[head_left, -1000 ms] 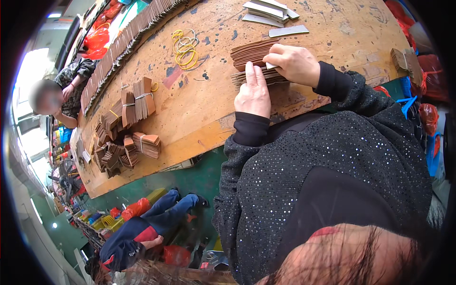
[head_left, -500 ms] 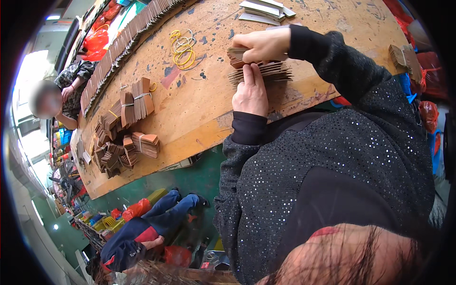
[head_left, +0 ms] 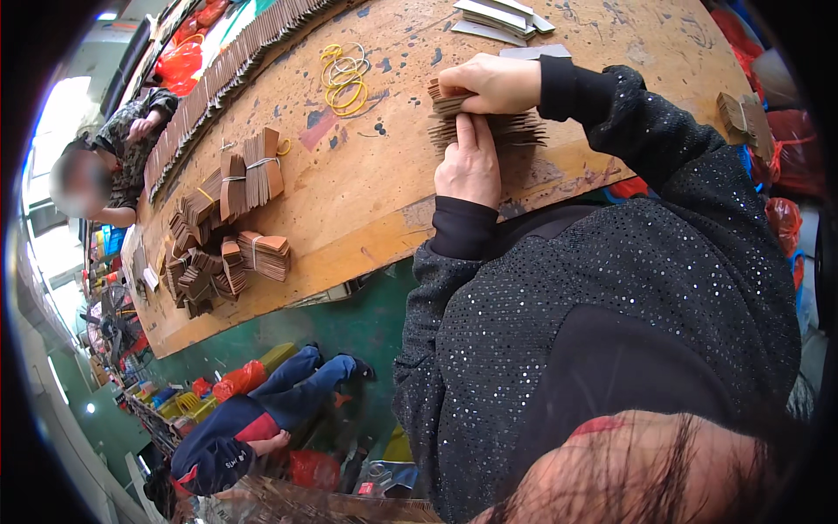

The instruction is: Sorting and stacking small cardboard components on a workbench

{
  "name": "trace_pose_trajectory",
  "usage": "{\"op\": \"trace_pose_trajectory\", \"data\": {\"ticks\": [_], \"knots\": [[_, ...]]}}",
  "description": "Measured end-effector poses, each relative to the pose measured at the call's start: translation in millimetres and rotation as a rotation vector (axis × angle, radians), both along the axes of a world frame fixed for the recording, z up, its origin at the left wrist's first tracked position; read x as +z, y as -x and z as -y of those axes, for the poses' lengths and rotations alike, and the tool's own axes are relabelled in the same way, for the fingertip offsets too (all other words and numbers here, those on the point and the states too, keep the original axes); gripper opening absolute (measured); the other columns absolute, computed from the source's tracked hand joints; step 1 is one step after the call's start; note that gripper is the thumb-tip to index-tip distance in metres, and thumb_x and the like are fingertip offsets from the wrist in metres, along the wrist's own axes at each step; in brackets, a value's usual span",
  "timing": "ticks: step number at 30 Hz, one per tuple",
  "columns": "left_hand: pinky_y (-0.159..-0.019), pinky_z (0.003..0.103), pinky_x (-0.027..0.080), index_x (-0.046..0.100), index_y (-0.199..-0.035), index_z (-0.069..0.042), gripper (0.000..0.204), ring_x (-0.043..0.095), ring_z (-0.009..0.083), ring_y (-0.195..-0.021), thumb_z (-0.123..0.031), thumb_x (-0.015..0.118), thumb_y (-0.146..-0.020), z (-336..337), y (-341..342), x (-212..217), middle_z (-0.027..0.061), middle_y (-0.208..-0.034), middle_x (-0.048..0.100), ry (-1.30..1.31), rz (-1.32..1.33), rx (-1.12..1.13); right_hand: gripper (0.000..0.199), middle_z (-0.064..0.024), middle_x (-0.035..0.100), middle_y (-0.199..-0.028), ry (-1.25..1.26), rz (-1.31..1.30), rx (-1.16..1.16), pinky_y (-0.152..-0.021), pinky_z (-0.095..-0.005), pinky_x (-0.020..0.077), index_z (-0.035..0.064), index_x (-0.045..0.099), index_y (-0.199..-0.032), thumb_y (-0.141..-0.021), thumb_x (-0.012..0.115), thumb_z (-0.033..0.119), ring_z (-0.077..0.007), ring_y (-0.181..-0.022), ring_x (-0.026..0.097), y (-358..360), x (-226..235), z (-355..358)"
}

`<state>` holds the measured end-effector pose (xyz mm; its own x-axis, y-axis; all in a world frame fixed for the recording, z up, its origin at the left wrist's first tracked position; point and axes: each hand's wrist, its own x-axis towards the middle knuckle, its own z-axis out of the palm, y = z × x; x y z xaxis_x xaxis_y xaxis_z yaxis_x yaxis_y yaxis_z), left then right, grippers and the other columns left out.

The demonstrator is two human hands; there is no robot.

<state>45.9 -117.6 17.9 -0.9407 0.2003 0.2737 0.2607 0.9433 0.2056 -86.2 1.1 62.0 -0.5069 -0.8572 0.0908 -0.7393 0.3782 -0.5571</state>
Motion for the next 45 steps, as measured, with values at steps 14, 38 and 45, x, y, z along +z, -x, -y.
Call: {"op": "trace_pose_trajectory", "data": {"ticks": [14,38,45], "knots": [[-0.061,0.033,0.054,0.043,-0.127,-0.001,0.055,0.062,0.0244,-0.075,-0.001,0.054,-0.073,1.2,-1.1,-0.4,0.0127,-0.122,0.047,0.013,-0.011,0.046,0.022,-0.0174,0.063,-0.079,0.024,-0.103,-0.118,-0.064,-0.0432,0.0481,0.0046,0.054,-0.095,-0.075,0.063,0.007,-0.0368,-0.077,0.063,-7.0,-5.5,1.7],[-0.07,0.035,0.054,0.039,-0.132,0.001,0.059,0.065,0.0272,-0.082,-0.007,0.057,-0.076,10.3,16.9,18.7,0.0192,-0.139,0.038,0.089,0.23,-0.05,0.026,-0.0123,0.061,-0.08,0.094,-0.019,-0.404,-0.065,-0.0314,0.0481,0.0005,0.054,-0.097,-0.083,0.065,0.019,-0.0204,-0.072,0.059,-5.3,-2.0,-78.6],[-0.067,0.034,0.053,0.038,-0.133,0.003,0.063,0.064,0.0268,-0.081,-0.003,0.055,-0.072,9.4,7.3,5.2,0.0182,-0.142,0.035,0.131,0.096,-0.058,0.019,-0.0167,0.062,-0.079,0.258,-0.079,-0.24,-0.065,-0.0389,0.0483,0.0024,0.056,-0.088,-0.079,0.064,0.017,-0.0342,-0.074,0.062,0.1,7.0,-30.9]]}}
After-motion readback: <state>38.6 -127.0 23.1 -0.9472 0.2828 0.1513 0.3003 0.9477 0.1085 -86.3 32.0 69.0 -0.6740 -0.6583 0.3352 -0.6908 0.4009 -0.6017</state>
